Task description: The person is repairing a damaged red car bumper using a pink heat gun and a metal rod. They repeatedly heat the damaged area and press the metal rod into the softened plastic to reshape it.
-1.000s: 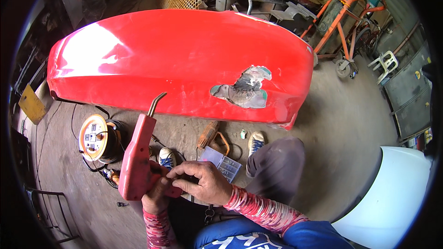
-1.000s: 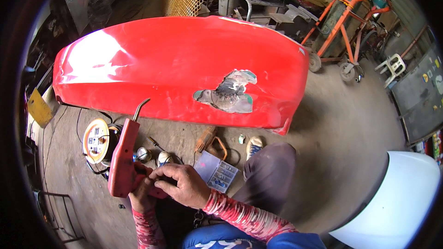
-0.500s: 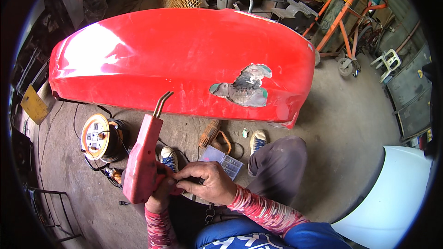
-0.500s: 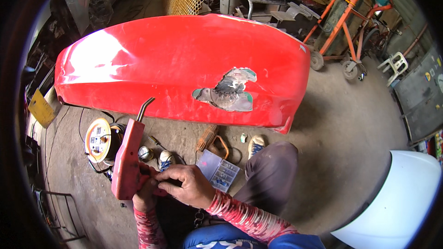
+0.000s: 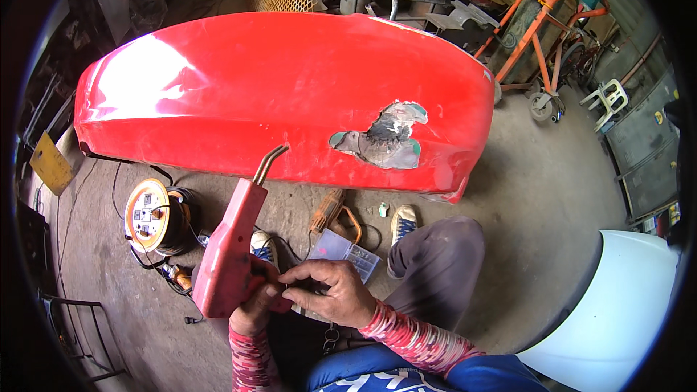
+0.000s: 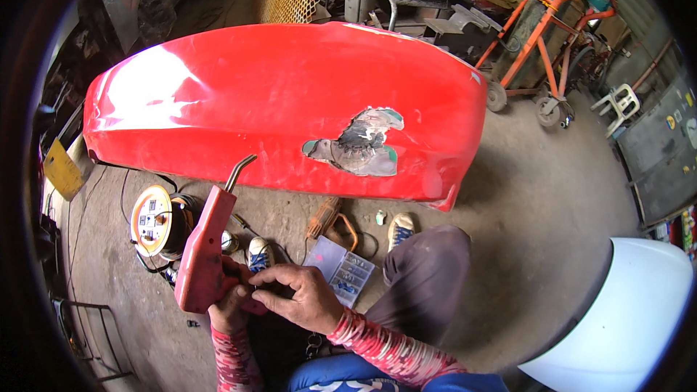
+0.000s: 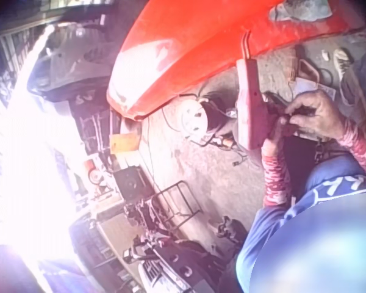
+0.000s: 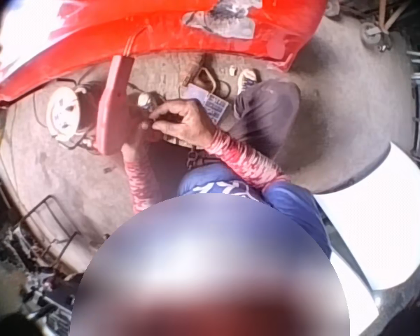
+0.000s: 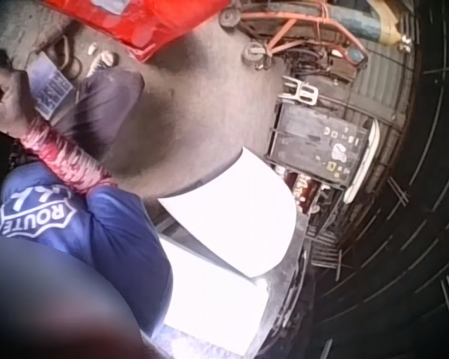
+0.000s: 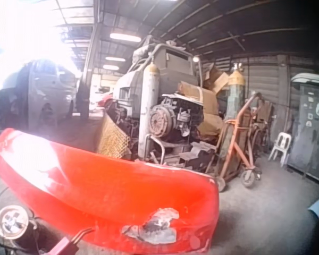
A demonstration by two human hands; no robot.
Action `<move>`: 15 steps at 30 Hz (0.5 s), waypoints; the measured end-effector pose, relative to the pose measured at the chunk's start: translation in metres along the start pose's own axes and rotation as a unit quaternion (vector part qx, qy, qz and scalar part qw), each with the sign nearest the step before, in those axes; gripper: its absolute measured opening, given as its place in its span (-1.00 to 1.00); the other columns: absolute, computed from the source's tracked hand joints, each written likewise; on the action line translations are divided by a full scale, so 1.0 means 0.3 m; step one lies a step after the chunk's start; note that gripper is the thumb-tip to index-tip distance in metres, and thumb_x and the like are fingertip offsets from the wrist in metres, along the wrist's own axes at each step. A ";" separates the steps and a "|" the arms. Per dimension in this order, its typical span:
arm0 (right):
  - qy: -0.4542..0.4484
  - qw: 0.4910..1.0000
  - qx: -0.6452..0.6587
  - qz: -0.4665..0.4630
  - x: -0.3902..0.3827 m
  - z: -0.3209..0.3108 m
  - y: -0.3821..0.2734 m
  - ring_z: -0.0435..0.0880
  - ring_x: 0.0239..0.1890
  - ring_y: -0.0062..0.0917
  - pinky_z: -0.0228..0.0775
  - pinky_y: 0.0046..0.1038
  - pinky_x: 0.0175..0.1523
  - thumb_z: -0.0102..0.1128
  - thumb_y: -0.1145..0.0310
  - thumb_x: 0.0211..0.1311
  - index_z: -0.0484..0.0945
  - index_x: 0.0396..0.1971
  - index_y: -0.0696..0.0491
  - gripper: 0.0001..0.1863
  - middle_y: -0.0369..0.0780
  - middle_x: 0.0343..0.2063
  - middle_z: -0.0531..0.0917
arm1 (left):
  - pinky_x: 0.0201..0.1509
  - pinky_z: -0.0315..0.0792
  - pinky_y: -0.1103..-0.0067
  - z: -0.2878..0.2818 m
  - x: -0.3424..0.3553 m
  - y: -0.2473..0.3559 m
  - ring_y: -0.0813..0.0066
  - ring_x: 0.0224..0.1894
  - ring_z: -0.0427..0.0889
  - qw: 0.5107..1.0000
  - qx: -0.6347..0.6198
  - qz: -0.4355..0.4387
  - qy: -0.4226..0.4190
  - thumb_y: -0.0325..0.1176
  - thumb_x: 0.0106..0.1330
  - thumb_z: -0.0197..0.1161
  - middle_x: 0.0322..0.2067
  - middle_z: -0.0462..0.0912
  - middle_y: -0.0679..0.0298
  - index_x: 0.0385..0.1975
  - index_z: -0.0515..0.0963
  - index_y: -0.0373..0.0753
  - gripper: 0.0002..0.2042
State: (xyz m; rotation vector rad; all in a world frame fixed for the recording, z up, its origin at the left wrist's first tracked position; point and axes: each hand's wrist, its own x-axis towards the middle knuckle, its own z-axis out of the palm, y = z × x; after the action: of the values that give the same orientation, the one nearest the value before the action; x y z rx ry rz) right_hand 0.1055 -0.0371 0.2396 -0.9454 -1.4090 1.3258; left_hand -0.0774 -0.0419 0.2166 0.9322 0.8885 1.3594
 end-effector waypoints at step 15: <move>-0.020 0.952 0.248 0.181 0.009 -0.021 0.035 0.74 -0.20 -0.61 0.62 -0.58 -0.11 0.31 0.51 0.32 0.65 -0.04 0.21 -0.76 -0.17 -0.19 0.76 | -0.13 0.59 0.55 0.055 0.009 0.040 0.51 -0.22 0.64 1.000 0.012 -0.001 0.004 -0.66 0.08 0.36 -0.23 0.60 0.27 -0.07 0.48 -0.30 -0.62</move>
State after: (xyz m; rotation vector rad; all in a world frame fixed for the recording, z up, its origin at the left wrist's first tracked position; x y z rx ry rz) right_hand 0.1103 -0.0317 0.2293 -0.8530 -0.8787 1.8701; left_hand -0.0667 -0.0398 0.2342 0.9447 0.9140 1.3540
